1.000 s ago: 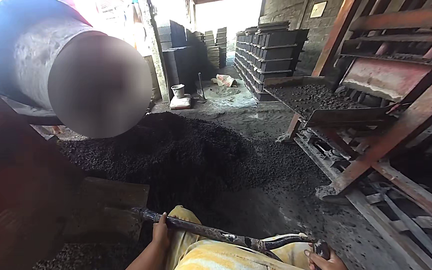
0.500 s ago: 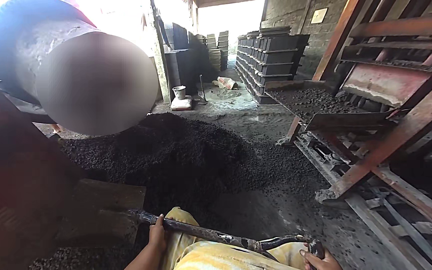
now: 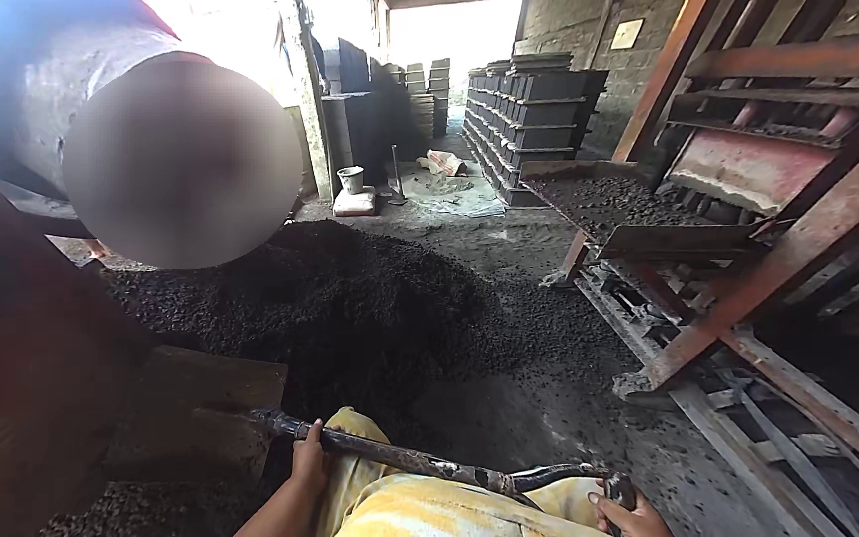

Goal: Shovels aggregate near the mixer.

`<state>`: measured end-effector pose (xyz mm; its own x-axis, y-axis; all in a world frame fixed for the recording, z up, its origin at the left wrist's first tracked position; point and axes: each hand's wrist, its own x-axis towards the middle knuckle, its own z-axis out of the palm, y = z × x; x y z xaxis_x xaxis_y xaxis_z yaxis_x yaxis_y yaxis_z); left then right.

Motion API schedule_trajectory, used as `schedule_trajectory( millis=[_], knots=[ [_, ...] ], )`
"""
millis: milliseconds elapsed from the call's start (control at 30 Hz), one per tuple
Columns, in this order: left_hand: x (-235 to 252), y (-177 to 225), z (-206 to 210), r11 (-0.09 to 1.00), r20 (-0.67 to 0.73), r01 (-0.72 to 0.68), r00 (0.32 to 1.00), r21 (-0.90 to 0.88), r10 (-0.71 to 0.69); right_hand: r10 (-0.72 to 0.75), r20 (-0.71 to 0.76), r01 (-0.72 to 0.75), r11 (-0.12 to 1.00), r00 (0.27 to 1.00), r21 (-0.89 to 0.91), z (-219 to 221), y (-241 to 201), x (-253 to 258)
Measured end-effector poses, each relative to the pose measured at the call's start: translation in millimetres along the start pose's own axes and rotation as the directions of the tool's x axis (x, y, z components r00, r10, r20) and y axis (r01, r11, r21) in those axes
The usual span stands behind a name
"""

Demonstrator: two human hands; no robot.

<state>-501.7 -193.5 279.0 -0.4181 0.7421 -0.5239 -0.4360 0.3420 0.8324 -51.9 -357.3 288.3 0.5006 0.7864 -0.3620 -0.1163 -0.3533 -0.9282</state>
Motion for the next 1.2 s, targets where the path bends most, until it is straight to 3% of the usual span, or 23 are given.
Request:
schedule_trajectory(
  millis=[1200],
  knots=[
    [-2.0, 0.9, 0.9, 1.0, 0.004, -0.018, 1.0, 0.023, 0.018, 0.016, -0.004, -0.016, 0.999, 1.0, 0.03, 0.3, 10.6, 10.6]
  ],
)
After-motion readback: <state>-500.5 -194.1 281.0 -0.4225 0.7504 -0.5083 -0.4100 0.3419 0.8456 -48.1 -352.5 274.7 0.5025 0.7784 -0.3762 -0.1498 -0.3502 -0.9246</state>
